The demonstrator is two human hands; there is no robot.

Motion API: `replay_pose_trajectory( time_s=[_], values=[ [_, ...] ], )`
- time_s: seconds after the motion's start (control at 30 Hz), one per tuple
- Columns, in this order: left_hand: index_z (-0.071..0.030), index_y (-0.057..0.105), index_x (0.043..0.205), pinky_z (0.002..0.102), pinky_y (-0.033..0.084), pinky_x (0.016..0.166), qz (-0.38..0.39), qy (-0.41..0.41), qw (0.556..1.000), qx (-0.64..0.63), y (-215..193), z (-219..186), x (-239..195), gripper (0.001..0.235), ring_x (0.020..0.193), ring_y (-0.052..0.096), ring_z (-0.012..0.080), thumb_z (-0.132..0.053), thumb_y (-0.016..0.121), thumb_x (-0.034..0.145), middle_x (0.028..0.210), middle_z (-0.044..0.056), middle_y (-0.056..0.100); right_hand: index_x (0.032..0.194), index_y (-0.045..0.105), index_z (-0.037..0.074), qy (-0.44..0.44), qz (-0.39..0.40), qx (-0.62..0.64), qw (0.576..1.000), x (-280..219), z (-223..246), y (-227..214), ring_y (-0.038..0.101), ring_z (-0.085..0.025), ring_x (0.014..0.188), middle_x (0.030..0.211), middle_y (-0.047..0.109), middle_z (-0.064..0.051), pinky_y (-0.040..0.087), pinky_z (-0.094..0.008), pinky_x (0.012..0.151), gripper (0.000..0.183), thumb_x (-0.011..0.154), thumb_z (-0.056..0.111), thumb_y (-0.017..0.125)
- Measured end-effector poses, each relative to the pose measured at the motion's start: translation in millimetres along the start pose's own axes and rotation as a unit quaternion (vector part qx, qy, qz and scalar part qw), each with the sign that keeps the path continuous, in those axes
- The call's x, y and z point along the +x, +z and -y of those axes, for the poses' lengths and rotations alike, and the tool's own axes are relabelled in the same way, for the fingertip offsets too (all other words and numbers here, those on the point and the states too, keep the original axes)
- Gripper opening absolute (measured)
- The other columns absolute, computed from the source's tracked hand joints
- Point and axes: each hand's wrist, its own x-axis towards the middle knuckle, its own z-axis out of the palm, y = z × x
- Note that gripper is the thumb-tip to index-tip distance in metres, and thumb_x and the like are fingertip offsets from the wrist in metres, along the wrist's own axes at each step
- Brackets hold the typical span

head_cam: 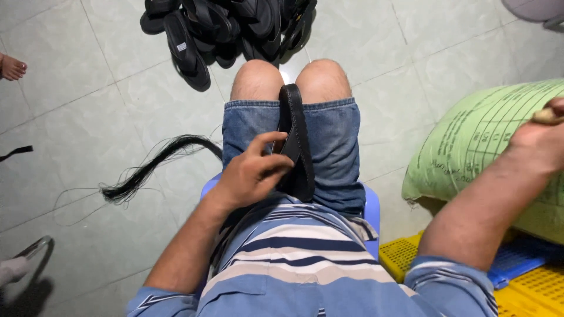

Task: The person sits on a blue plastic chair and sews a black sandal held on their lap using a needle and black thread. They repeatedly push the needle through the sandal strap and pull the thread to secure it. A pile of similar sandals is visible on the floor nearby.

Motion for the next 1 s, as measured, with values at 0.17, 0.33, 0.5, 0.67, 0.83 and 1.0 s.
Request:
replay_pose_trajectory(
  time_s=[0.17, 0.33, 0.5, 0.67, 0.83, 1.0],
  values=[
    [-0.003, 0.054, 0.118, 0.056, 0.048, 0.069, 0.074, -0.093, 0.993, 0.025, -37, -19, 18, 0.032, 0.086, 0.060, 0.0441, -0.013, 0.051, 0.087, 0.100, 0.022, 0.061, 0.094, 0.059, 0.006, -0.230, 0.680, -0.597, 0.357, -148, -66, 3, 0.039, -0.033, 0.129, 0.133, 0.049, -0.016, 0.019, -0.045, 0.112, 0.014, 0.092, 0.009, 0.046],
    [-0.008, 0.063, 0.105, 0.047, 0.051, 0.067, 0.198, -0.100, 0.970, 0.096, -41, -10, 23, 0.026, 0.084, 0.063, 0.0364, -0.022, 0.049, 0.088, 0.090, 0.015, 0.065, 0.104, 0.060, 0.017, -0.202, 0.707, -0.606, 0.305, -223, -92, 23, 0.062, -0.017, 0.085, 0.098, 0.058, 0.002, 0.053, -0.030, 0.070, 0.024, 0.081, 0.013, 0.061],
    [-0.008, 0.067, 0.085, 0.049, 0.034, 0.100, 0.002, -0.012, 0.910, -0.415, -36, 35, 4, 0.020, 0.125, 0.041, 0.0372, -0.013, 0.049, 0.089, 0.127, 0.021, 0.051, 0.092, 0.057, 0.009, -0.130, 0.714, -0.581, 0.368, -222, -110, 27, 0.063, -0.022, 0.067, 0.070, 0.059, -0.005, 0.052, -0.032, 0.060, 0.008, 0.085, 0.010, 0.060],
    [-0.001, 0.052, 0.118, 0.027, 0.055, 0.060, -0.038, -0.111, 0.863, -0.492, -31, 12, 14, 0.032, 0.090, 0.064, 0.0185, -0.002, 0.050, 0.087, 0.111, 0.016, 0.062, 0.090, 0.057, 0.008, -0.120, 0.719, -0.572, 0.377, -225, -108, 28, 0.062, -0.022, 0.062, 0.066, 0.058, -0.003, 0.050, -0.031, 0.056, 0.006, 0.084, 0.010, 0.060],
    [-0.012, 0.062, 0.114, 0.044, 0.053, 0.072, 0.123, -0.148, 0.970, -0.145, -21, 17, 25, 0.032, 0.099, 0.061, 0.0348, -0.016, 0.058, 0.083, 0.105, 0.015, 0.065, 0.091, 0.057, 0.007, -0.129, 0.732, -0.562, 0.364, -218, -113, 18, 0.060, -0.023, 0.062, 0.067, 0.056, -0.006, 0.050, -0.032, 0.056, 0.010, 0.082, 0.006, 0.061],
    [-0.019, 0.064, 0.113, 0.041, 0.051, 0.077, 0.161, -0.111, 0.981, 0.002, -7, 28, 23, 0.043, 0.091, 0.064, 0.0313, -0.002, 0.054, 0.074, 0.096, 0.009, 0.069, 0.093, 0.057, 0.007, -0.170, 0.739, -0.561, 0.330, -217, -113, 15, 0.059, -0.023, 0.064, 0.069, 0.055, -0.006, 0.050, -0.032, 0.059, 0.013, 0.081, 0.007, 0.062]
  ],
)
